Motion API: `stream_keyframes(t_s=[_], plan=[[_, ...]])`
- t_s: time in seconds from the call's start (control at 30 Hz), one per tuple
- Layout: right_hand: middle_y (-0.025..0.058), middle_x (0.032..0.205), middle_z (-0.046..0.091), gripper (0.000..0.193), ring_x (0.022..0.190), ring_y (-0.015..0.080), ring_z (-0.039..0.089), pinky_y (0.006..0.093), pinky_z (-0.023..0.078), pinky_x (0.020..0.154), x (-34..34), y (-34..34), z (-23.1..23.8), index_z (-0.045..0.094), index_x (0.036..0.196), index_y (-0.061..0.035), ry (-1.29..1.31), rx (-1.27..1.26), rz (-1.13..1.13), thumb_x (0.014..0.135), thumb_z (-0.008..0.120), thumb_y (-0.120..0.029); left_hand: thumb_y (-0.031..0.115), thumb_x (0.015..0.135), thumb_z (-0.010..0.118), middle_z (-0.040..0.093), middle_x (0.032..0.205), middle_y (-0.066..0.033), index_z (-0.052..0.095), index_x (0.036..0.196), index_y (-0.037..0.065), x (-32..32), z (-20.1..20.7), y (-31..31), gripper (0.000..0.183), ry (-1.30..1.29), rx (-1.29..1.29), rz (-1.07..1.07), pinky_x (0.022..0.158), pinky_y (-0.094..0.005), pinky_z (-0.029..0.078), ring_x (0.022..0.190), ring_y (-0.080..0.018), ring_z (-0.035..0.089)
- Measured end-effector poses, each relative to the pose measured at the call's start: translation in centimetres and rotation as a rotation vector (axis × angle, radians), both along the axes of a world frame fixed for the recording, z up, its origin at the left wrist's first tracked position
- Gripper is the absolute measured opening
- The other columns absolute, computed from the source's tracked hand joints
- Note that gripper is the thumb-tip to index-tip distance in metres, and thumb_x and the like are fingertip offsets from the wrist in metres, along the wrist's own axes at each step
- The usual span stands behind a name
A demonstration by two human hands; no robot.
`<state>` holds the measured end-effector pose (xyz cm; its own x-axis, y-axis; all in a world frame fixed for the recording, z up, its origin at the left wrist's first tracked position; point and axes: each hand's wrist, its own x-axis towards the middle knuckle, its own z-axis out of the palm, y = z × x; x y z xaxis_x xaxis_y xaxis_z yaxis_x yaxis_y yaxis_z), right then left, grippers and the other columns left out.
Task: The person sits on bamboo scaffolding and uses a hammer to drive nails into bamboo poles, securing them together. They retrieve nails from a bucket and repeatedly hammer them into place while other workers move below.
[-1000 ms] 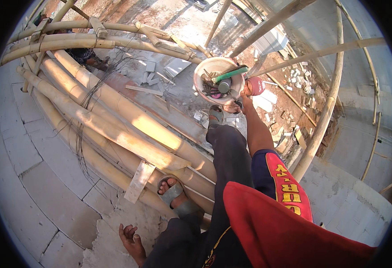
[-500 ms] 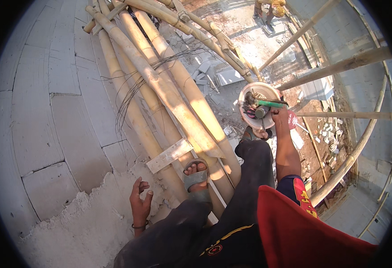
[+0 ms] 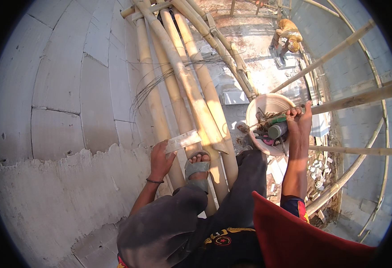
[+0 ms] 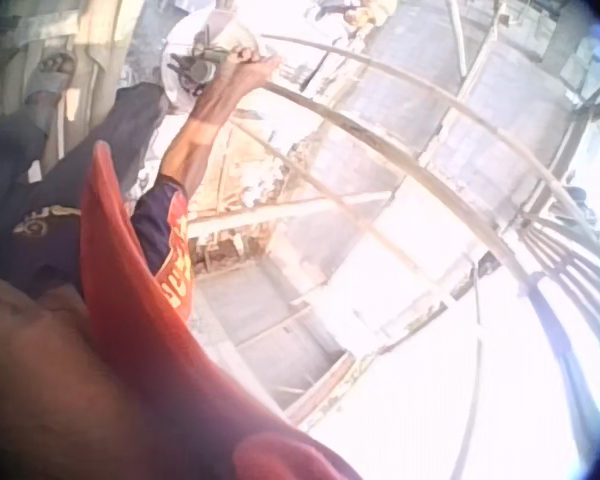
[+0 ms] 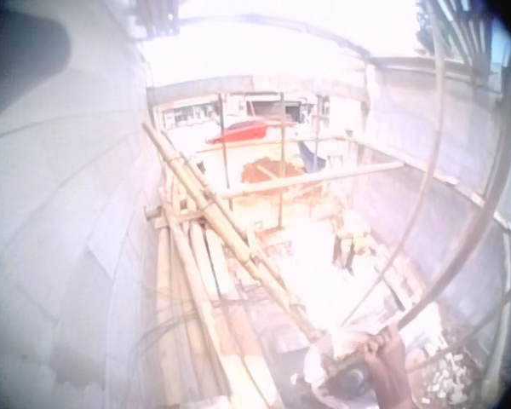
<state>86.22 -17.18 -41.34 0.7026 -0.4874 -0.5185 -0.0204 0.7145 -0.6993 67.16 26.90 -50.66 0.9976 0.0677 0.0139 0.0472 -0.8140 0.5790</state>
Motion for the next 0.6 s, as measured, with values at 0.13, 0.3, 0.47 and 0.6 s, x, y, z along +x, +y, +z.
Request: stream_keyframes(t_s=[0.13,0.3,0.47,0.6], plan=[[0.0000,0.073,0.040,0.031,0.068,0.0136,0.042,0.0336,0.041,0.070,-3.7,5.7,12.5,0.045,0.087,-0.0087,-0.266,0.050,0.235,0.100,0.053,-0.036,0.025,0.082,0.072,0.059,0.119,-0.0213,0.050,0.130,-0.004,1.1,0.4,-3.2,0.060,-0.022,-0.290,-0.016,0.099,-0.0436,0.043,0.114,-0.0371,0.055],[0.0042,0.084,0.049,0.032,0.080,0.0152,0.051,0.0353,0.046,0.085,-5.9,12.2,24.7,0.048,0.097,-0.0034,-0.549,0.133,0.684,0.099,0.055,-0.034,0.044,0.080,0.072,0.055,0.124,-0.0247,0.038,0.140,-0.004,2.7,4.0,-8.8,0.084,-0.271,-0.504,-0.092,0.104,-0.0424,0.039,0.123,-0.0405,0.049],[0.0096,0.091,0.047,0.038,0.086,0.0220,0.053,0.0447,0.046,0.094,-4.6,18.0,31.1,0.042,0.112,0.0038,-0.744,0.348,0.969,0.100,0.052,-0.031,0.053,0.087,0.060,0.055,0.113,-0.0276,0.048,0.121,-0.008,1.6,5.7,-6.5,0.071,0.028,-0.347,-0.193,0.097,-0.0479,0.039,0.111,-0.0421,0.052],[0.0090,0.095,0.045,0.031,0.084,0.0199,0.052,0.0444,0.046,0.093,-5.8,23.6,30.3,0.042,0.111,0.0003,-0.750,0.237,0.852,0.099,0.053,-0.026,0.042,0.100,0.040,0.053,0.081,-0.0209,0.055,0.089,-0.009,1.1,2.7,-6.0,0.054,-0.600,-0.483,0.132,0.076,-0.0505,0.038,0.081,-0.0389,0.052]])
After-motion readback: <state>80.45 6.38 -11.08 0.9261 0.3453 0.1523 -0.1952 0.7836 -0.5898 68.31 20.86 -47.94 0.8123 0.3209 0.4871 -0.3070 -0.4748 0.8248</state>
